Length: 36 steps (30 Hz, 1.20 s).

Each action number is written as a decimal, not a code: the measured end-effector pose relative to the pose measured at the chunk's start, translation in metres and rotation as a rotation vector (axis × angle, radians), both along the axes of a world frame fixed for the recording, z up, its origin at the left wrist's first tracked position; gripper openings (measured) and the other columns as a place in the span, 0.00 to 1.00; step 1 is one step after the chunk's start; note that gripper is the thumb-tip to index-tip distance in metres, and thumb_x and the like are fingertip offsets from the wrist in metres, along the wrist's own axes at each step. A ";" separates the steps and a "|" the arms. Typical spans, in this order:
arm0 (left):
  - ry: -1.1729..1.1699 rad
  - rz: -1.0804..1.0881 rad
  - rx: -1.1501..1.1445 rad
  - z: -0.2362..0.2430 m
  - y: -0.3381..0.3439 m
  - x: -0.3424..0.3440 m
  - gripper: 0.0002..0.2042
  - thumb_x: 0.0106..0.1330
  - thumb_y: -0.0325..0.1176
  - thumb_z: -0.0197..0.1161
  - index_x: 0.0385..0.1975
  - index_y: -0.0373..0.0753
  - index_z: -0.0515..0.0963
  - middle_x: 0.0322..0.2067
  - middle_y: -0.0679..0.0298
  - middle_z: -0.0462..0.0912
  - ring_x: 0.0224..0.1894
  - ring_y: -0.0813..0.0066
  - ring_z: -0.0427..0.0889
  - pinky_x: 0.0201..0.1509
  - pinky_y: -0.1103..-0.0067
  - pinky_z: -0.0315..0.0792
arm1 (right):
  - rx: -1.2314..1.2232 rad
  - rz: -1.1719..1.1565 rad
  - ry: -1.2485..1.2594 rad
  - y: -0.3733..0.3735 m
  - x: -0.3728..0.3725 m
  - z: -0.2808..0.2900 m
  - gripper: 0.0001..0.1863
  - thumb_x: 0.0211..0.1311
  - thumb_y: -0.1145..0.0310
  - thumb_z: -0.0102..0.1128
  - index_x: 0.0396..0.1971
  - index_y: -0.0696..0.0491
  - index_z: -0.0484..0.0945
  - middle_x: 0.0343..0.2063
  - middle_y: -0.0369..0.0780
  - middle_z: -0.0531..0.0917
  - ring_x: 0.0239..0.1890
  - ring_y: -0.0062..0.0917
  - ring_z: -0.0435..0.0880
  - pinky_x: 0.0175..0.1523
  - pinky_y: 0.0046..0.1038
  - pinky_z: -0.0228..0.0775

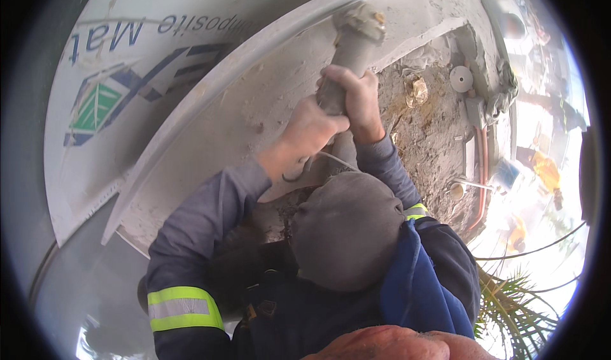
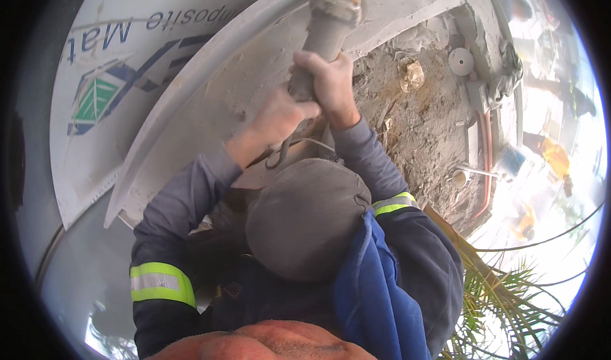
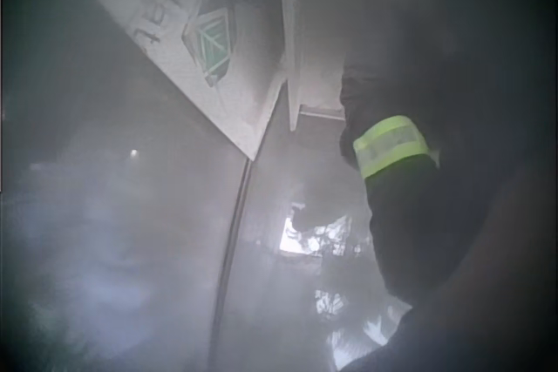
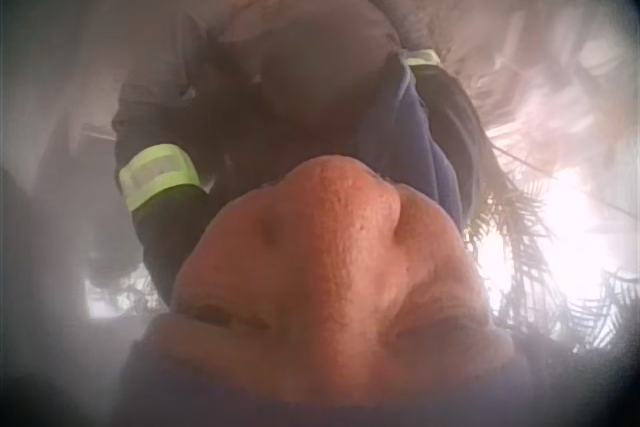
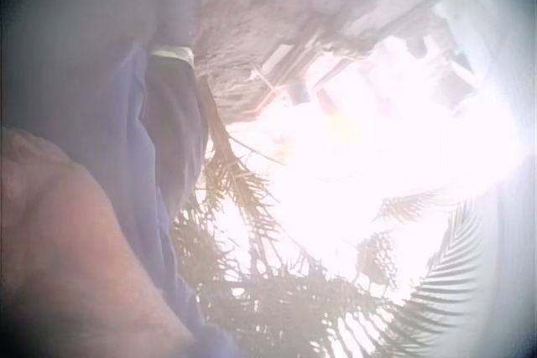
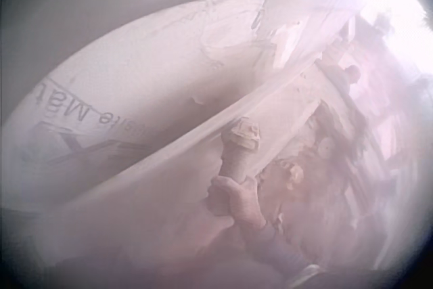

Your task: The person uses a handheld angle grinder to grind a concrete surface, creating dust and debris. They periodically pause to clear debris and reposition the grinder to continue working on the same area.

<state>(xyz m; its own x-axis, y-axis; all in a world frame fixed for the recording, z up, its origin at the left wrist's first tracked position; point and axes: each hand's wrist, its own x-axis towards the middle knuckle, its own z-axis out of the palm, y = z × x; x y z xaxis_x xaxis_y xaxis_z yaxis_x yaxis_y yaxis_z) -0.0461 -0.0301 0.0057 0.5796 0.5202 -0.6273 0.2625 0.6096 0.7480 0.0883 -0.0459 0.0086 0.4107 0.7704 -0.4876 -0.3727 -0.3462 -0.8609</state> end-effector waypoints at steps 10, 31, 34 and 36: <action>0.020 -0.017 0.024 -0.007 -0.015 -0.014 0.19 0.54 0.33 0.71 0.40 0.25 0.79 0.33 0.55 0.85 0.37 0.69 0.87 0.39 0.73 0.78 | -0.032 0.055 -0.016 -0.012 -0.013 0.001 0.14 0.57 0.66 0.68 0.35 0.63 0.82 0.26 0.44 0.86 0.26 0.25 0.86 0.33 0.27 0.80; 0.119 -0.093 -0.018 0.017 0.005 0.003 0.17 0.54 0.33 0.71 0.38 0.25 0.80 0.32 0.55 0.86 0.36 0.69 0.87 0.38 0.73 0.78 | -0.032 0.074 -0.025 -0.004 0.001 -0.001 0.17 0.59 0.63 0.65 0.36 0.64 0.82 0.28 0.44 0.86 0.28 0.27 0.86 0.36 0.28 0.81; -0.002 0.052 0.050 0.004 -0.030 -0.016 0.18 0.56 0.31 0.70 0.42 0.24 0.78 0.35 0.55 0.86 0.38 0.70 0.87 0.40 0.73 0.78 | -0.026 0.106 -0.041 -0.024 -0.018 0.000 0.17 0.57 0.63 0.66 0.36 0.64 0.83 0.27 0.44 0.86 0.29 0.26 0.87 0.37 0.28 0.80; 0.008 0.082 0.066 0.007 -0.036 -0.018 0.18 0.57 0.30 0.69 0.44 0.25 0.78 0.35 0.56 0.85 0.38 0.71 0.86 0.40 0.74 0.78 | -0.031 0.129 -0.007 -0.028 -0.018 -0.002 0.16 0.58 0.64 0.66 0.37 0.64 0.83 0.28 0.45 0.86 0.29 0.26 0.87 0.38 0.28 0.80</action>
<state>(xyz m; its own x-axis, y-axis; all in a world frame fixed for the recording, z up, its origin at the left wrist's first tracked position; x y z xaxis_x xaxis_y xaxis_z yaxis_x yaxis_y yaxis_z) -0.0640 -0.0656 0.0125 0.5287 0.6056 -0.5948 0.2200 0.5790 0.7851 0.0702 -0.0738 0.0066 0.3128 0.8015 -0.5097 -0.3171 -0.4177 -0.8514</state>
